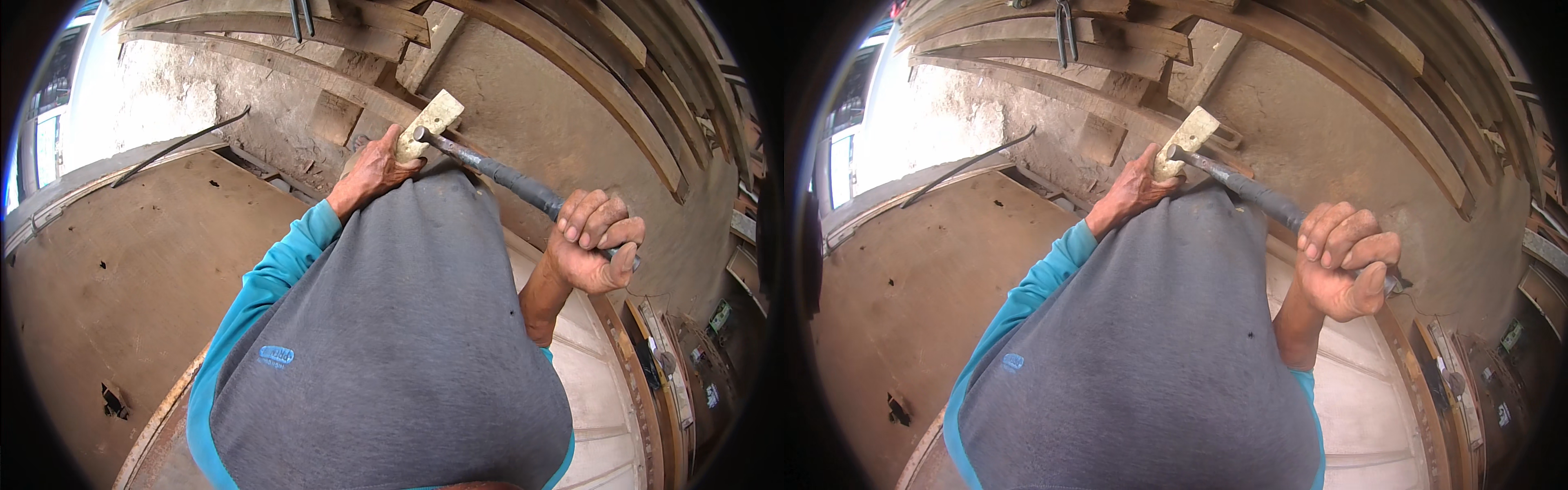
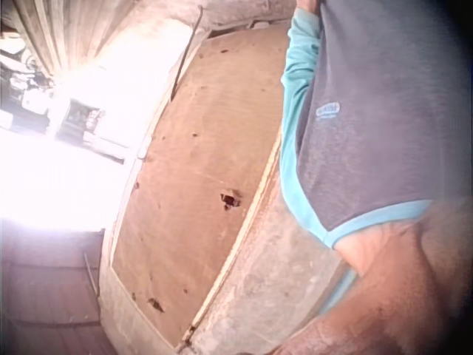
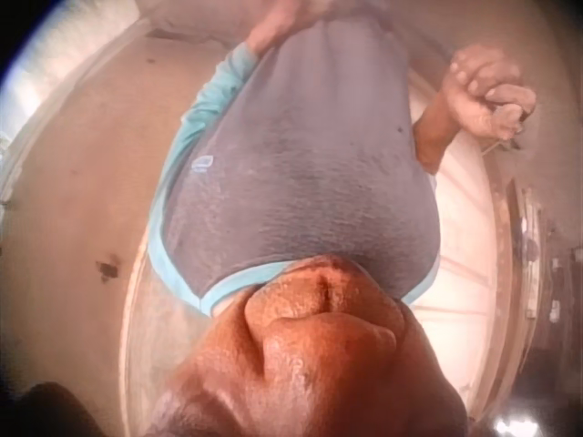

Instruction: The person removes nails from wooden planks. They use pliers to grip and pull out metal fasteners and a hammer to tap the planks or nails. The person handles the boards individually from a stack.

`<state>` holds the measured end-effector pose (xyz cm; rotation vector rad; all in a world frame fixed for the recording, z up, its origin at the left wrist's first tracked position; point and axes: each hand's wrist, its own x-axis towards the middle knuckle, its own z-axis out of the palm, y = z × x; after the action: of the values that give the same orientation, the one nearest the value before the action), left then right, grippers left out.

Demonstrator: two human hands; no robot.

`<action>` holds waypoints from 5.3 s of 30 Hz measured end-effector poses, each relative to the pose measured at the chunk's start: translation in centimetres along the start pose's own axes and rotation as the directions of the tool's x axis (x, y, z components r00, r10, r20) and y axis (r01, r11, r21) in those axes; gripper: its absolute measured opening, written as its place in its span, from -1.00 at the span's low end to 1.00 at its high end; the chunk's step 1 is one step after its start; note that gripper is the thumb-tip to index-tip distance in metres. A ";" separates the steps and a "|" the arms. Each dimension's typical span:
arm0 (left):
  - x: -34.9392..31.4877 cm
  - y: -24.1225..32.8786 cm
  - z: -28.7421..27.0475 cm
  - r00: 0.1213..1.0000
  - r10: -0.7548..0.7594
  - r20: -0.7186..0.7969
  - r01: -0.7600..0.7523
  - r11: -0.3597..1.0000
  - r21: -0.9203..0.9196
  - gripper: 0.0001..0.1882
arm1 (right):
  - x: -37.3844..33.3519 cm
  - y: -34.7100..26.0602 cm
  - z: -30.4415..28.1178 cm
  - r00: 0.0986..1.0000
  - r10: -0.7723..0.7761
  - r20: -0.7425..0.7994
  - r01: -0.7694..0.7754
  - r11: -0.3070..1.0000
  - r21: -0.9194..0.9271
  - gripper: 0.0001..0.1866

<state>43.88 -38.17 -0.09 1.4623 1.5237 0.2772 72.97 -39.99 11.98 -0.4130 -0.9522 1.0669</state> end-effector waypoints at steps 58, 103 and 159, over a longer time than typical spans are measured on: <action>-1.9 2.3 1.3 0.971 -0.216 -0.103 0.226 0.970 0.090 -0.47 | 3.1 -0.1 -6.0 0.878 0.209 0.432 -0.239 0.971 0.017 -0.57; 2.3 -1.8 -8.7 0.965 -0.245 -0.088 0.246 0.969 -0.006 -0.62 | 4.6 4.4 3.3 0.714 0.279 0.642 -0.068 0.940 -0.333 -0.43; 3.9 -8.0 -17.1 0.990 -0.100 -0.099 0.087 0.988 -0.130 -0.48 | 17.3 15.9 29.3 0.653 0.494 0.574 -0.279 0.862 -0.424 -0.59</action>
<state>26.79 -29.25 0.94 1.2915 1.6249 0.3920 42.77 -21.79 24.96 -0.5127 -1.7518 1.5257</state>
